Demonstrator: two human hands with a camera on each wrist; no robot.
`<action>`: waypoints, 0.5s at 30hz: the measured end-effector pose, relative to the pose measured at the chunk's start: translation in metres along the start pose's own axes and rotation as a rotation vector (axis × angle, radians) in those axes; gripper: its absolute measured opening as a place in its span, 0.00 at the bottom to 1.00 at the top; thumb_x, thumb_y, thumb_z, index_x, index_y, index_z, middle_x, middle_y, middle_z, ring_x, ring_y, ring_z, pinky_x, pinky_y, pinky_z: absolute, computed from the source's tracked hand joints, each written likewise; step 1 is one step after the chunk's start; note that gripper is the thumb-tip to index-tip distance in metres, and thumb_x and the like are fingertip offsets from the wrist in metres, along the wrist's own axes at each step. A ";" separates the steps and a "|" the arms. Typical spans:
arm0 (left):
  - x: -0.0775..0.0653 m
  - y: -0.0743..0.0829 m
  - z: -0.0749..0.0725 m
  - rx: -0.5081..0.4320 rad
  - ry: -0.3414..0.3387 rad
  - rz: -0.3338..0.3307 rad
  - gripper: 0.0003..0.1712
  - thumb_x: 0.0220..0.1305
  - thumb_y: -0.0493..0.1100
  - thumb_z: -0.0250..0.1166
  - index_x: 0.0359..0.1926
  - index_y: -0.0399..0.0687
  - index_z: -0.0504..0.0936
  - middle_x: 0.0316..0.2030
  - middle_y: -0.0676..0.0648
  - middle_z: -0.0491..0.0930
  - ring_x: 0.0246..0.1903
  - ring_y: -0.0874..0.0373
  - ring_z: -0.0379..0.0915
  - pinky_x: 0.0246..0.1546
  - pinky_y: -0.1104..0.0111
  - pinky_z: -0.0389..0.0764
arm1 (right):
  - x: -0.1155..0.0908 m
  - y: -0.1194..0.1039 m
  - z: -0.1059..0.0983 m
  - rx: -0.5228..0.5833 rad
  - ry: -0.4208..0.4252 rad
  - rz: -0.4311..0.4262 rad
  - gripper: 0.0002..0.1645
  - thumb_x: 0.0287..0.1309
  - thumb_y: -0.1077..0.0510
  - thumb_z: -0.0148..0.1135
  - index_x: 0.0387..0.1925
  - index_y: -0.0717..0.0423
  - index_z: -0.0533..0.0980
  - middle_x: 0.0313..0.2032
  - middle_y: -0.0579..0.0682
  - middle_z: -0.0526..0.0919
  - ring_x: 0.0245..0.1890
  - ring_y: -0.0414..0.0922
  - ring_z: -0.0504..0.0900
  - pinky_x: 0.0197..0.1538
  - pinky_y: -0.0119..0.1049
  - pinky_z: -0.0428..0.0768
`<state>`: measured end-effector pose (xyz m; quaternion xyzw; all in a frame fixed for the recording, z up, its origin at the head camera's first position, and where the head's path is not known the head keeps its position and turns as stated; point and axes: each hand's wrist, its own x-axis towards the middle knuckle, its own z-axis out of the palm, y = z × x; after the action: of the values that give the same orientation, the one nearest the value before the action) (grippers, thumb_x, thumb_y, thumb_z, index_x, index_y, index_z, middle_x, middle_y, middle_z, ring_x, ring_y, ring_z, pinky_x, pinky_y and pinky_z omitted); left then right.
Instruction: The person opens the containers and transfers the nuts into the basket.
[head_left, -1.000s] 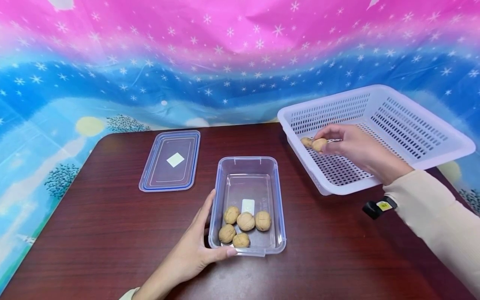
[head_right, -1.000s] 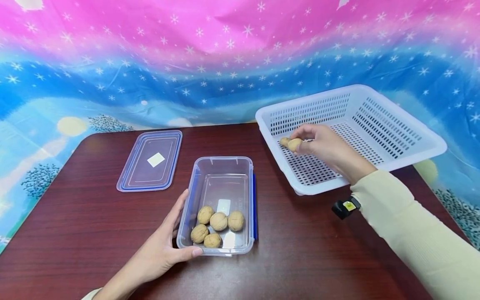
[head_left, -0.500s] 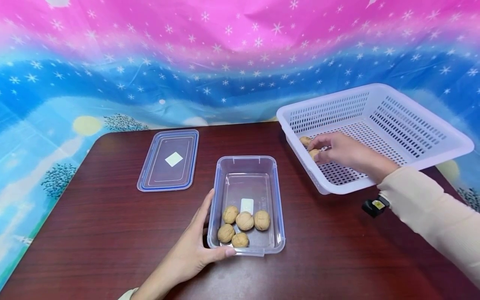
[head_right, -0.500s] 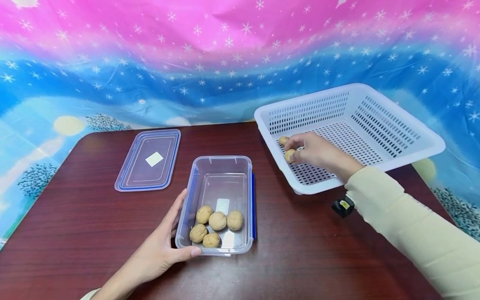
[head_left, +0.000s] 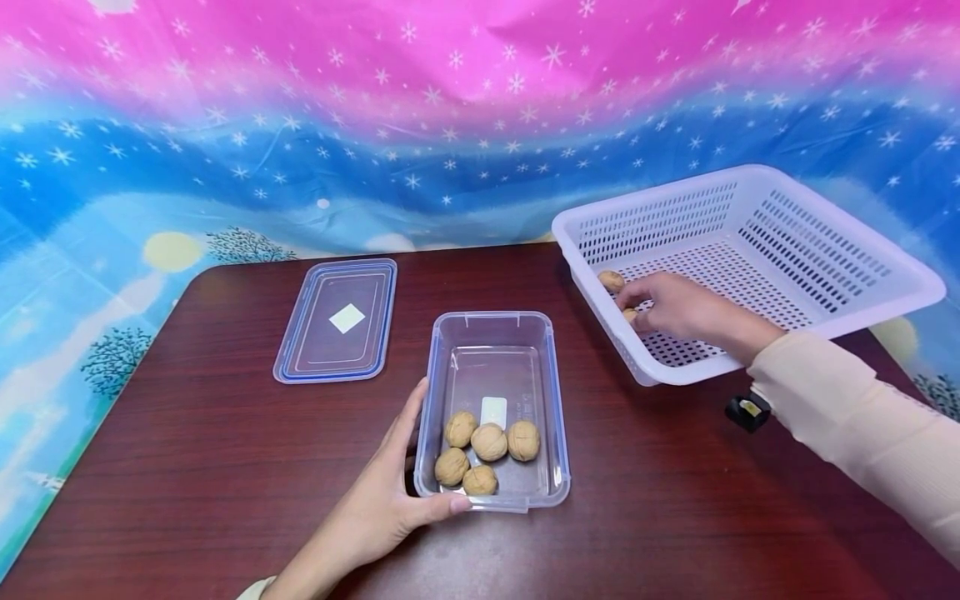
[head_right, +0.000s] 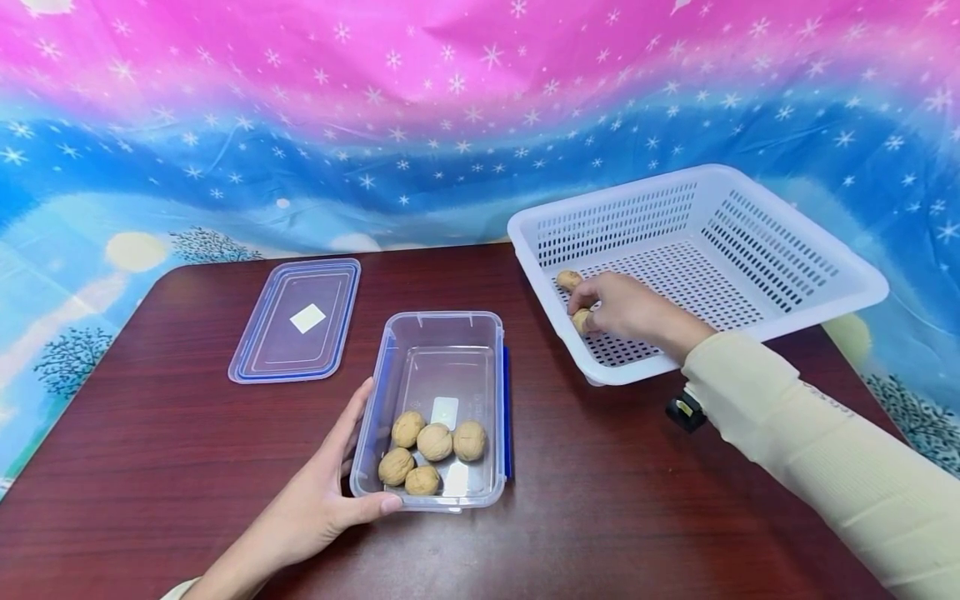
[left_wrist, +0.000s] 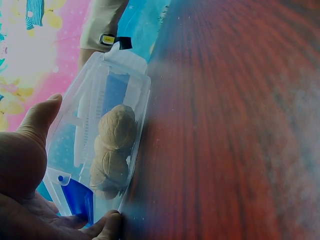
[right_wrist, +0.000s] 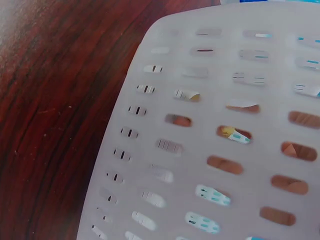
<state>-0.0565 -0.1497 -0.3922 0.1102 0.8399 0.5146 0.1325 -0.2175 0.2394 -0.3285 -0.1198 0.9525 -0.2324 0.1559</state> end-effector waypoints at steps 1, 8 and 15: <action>0.000 0.000 0.000 0.000 -0.001 -0.002 0.74 0.51 0.55 0.84 0.84 0.76 0.39 0.79 0.47 0.59 0.67 0.50 0.72 0.64 0.64 0.74 | 0.000 0.000 0.000 -0.005 -0.004 -0.001 0.17 0.56 0.70 0.64 0.46 0.54 0.84 0.53 0.63 0.82 0.51 0.59 0.73 0.55 0.56 0.71; 0.000 0.000 0.000 0.008 0.003 -0.004 0.74 0.51 0.55 0.84 0.84 0.76 0.39 0.79 0.47 0.59 0.67 0.51 0.72 0.65 0.61 0.73 | 0.000 0.000 0.000 0.004 0.002 0.011 0.16 0.55 0.69 0.66 0.45 0.55 0.85 0.53 0.63 0.83 0.51 0.57 0.76 0.56 0.55 0.72; 0.000 0.000 0.000 0.013 0.003 -0.003 0.74 0.51 0.55 0.84 0.84 0.76 0.38 0.79 0.47 0.59 0.68 0.50 0.71 0.66 0.58 0.73 | -0.003 0.001 -0.001 0.031 0.016 0.044 0.17 0.56 0.69 0.66 0.47 0.59 0.85 0.53 0.64 0.86 0.50 0.56 0.80 0.54 0.54 0.76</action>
<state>-0.0565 -0.1494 -0.3919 0.1089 0.8437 0.5090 0.1312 -0.2157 0.2412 -0.3269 -0.0947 0.9524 -0.2447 0.1553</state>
